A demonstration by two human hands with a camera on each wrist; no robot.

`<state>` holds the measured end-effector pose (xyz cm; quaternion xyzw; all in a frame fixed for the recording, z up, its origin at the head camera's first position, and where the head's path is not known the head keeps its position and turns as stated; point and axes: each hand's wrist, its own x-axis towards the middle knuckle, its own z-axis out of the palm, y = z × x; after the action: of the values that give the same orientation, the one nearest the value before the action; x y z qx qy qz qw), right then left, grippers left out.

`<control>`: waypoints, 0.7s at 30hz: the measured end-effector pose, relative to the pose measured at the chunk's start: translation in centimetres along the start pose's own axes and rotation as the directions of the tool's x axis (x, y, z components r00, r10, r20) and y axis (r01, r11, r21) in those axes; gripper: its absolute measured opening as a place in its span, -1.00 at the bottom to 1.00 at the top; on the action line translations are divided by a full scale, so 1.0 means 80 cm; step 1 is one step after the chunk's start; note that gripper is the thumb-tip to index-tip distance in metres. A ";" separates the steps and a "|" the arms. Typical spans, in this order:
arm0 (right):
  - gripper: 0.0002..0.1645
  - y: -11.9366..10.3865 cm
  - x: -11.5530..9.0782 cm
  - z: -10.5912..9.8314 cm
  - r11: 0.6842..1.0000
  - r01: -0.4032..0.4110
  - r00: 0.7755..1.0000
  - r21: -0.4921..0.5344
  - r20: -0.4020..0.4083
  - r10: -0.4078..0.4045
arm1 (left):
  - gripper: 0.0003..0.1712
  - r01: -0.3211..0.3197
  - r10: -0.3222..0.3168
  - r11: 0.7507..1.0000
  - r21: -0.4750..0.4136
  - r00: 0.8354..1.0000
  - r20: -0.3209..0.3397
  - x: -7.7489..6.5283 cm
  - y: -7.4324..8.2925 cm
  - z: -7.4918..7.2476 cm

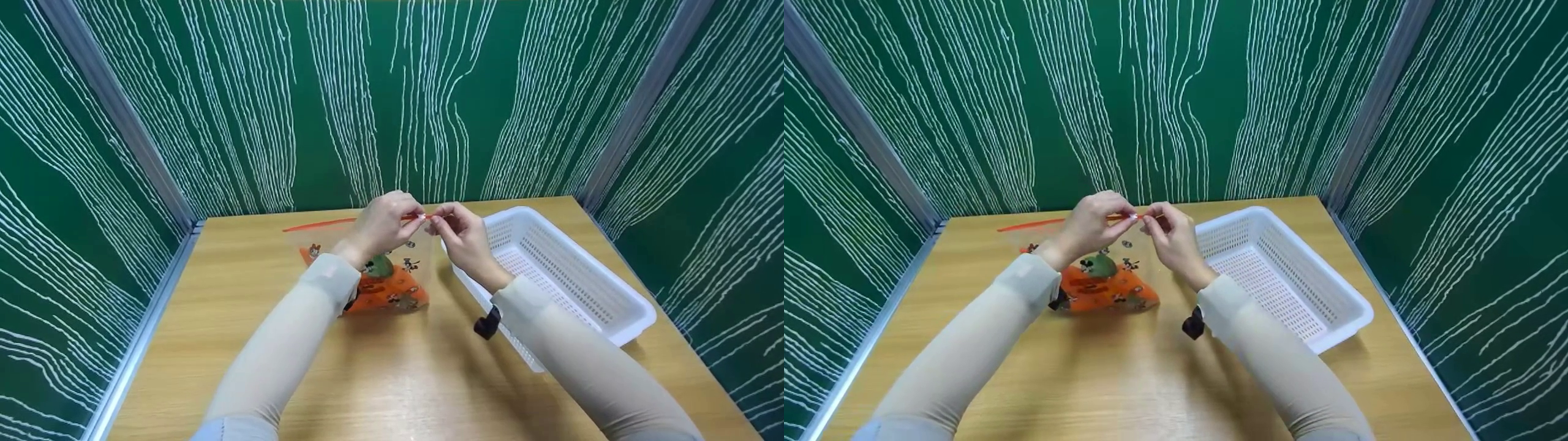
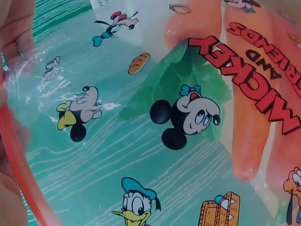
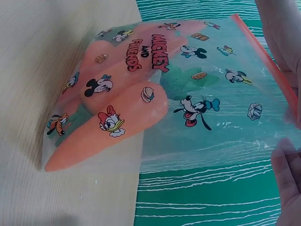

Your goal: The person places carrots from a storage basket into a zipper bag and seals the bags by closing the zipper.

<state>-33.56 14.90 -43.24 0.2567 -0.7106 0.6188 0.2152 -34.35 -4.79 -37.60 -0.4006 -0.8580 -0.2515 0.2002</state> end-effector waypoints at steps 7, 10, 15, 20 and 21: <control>-0.95 -0.001 -0.001 -0.002 0.999 0.012 1.000 -0.041 0.008 -0.012 | -0.84 -0.017 0.017 1.000 0.003 1.000 -0.013 -0.003 -0.004 -0.002; -0.96 -0.001 -0.001 -0.004 0.999 0.017 1.000 -0.051 0.002 -0.017 | -0.84 -0.013 0.013 1.000 0.007 1.000 -0.018 -0.006 -0.007 -0.004; -0.93 -0.002 0.000 -0.007 0.999 -0.007 1.000 -0.032 -0.027 0.006 | -0.86 0.009 -0.008 1.000 0.017 1.000 -0.025 -0.014 -0.014 -0.009; -0.93 -0.003 0.000 -0.009 0.999 -0.039 0.999 -0.036 -0.024 0.038 | -0.86 0.014 -0.014 1.000 0.014 1.000 -0.019 -0.020 -0.018 -0.015; -0.93 -0.003 -0.001 -0.010 0.999 -0.041 0.999 -0.035 -0.022 0.041 | -0.86 0.018 -0.018 1.000 0.014 1.000 -0.016 -0.022 -0.018 -0.017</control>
<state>-33.40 15.65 -42.99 0.2317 -0.7243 0.6130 0.2144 -34.26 -7.42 -37.91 -0.3895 -0.8617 -0.2505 0.2074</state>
